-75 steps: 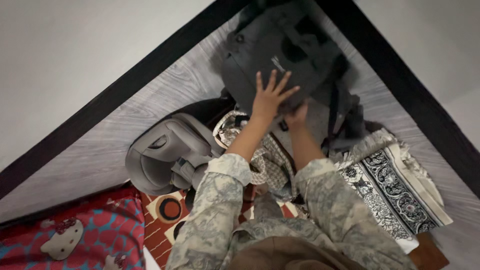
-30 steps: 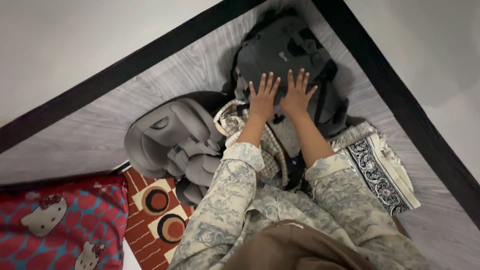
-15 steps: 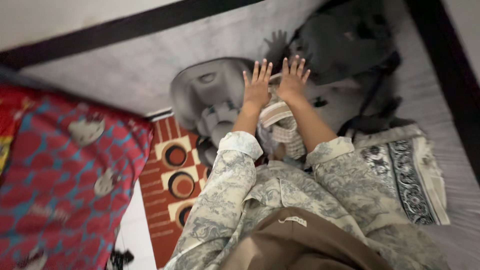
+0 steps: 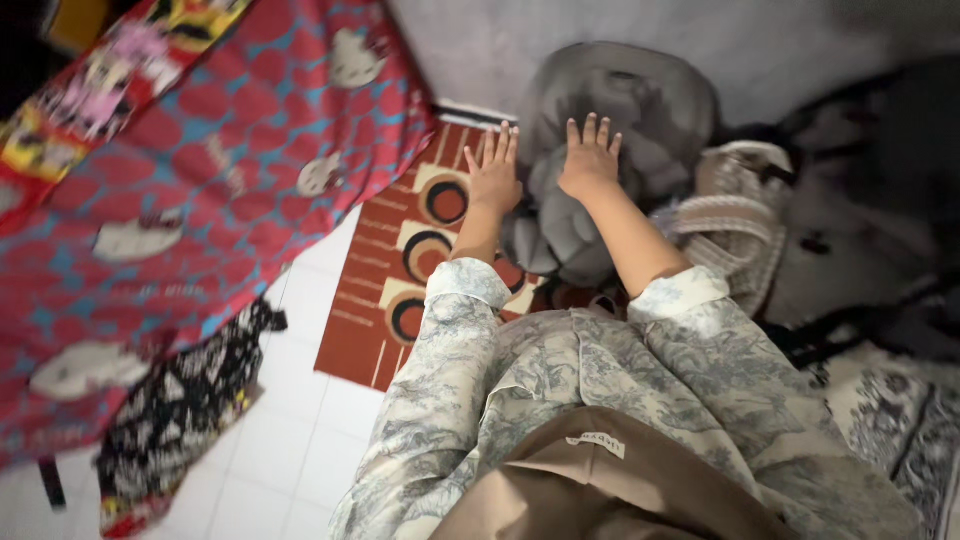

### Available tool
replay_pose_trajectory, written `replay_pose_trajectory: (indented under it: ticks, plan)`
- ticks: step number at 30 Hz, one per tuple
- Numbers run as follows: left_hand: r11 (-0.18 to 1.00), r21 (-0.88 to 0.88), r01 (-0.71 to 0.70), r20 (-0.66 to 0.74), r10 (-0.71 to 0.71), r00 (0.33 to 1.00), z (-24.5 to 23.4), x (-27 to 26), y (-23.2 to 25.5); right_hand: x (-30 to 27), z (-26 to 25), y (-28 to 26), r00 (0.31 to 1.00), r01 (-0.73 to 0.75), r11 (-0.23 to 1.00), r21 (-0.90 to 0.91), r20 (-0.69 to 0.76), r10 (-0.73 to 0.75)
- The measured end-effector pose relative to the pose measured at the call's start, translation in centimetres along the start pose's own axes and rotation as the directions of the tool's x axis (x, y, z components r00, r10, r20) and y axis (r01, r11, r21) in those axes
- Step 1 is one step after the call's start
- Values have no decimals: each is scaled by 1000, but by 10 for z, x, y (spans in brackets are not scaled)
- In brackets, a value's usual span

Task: The person organizes items in a room, moving a backpack, a car seat, several suitcases, and various pieces of clothing from racks and surfaces to different spots on the floor and bed.

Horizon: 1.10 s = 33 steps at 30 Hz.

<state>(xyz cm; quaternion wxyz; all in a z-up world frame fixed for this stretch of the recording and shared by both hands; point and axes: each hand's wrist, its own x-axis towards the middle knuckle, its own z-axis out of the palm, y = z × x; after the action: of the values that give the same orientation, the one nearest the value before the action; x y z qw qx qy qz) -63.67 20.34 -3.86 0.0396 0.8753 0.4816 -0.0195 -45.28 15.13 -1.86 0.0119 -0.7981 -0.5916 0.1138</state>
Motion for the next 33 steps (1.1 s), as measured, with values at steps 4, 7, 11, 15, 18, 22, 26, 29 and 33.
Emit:
replay_pose_trajectory:
  ticks: [4,7,11,15,18,22,26,29,33]
  plan:
    - [989,-17,148,38,-147,988,15,-56,-85,-7,11,-86,987,122,992,-18,109,-120]
    - [966,-69,248,-12,-250,968,19,-104,-138,-6,21,-135,961,265,963,-59,102,-258]
    - [918,-109,381,29,-381,924,14,-157,-205,-1,27,-191,913,406,908,-101,92,-397]
    - [850,-164,500,-8,-508,861,17,-198,-257,-2,37,-239,865,497,864,-78,117,-487]
    - [809,-215,548,-71,-572,817,24,-218,-289,1,42,-276,825,561,822,-99,145,-546]
    - [751,-275,600,-107,-644,757,26,-233,-332,15,41,-327,758,649,756,-82,161,-633]
    - [678,-306,669,-39,-711,702,19,-240,-380,37,41,-383,689,722,691,-42,143,-711]
    - [639,-295,710,-35,-750,660,15,-234,-429,67,41,-440,649,757,653,-28,148,-746]
    - [604,-305,737,-80,-787,612,-1,-212,-499,106,39,-515,605,788,615,2,177,-776]
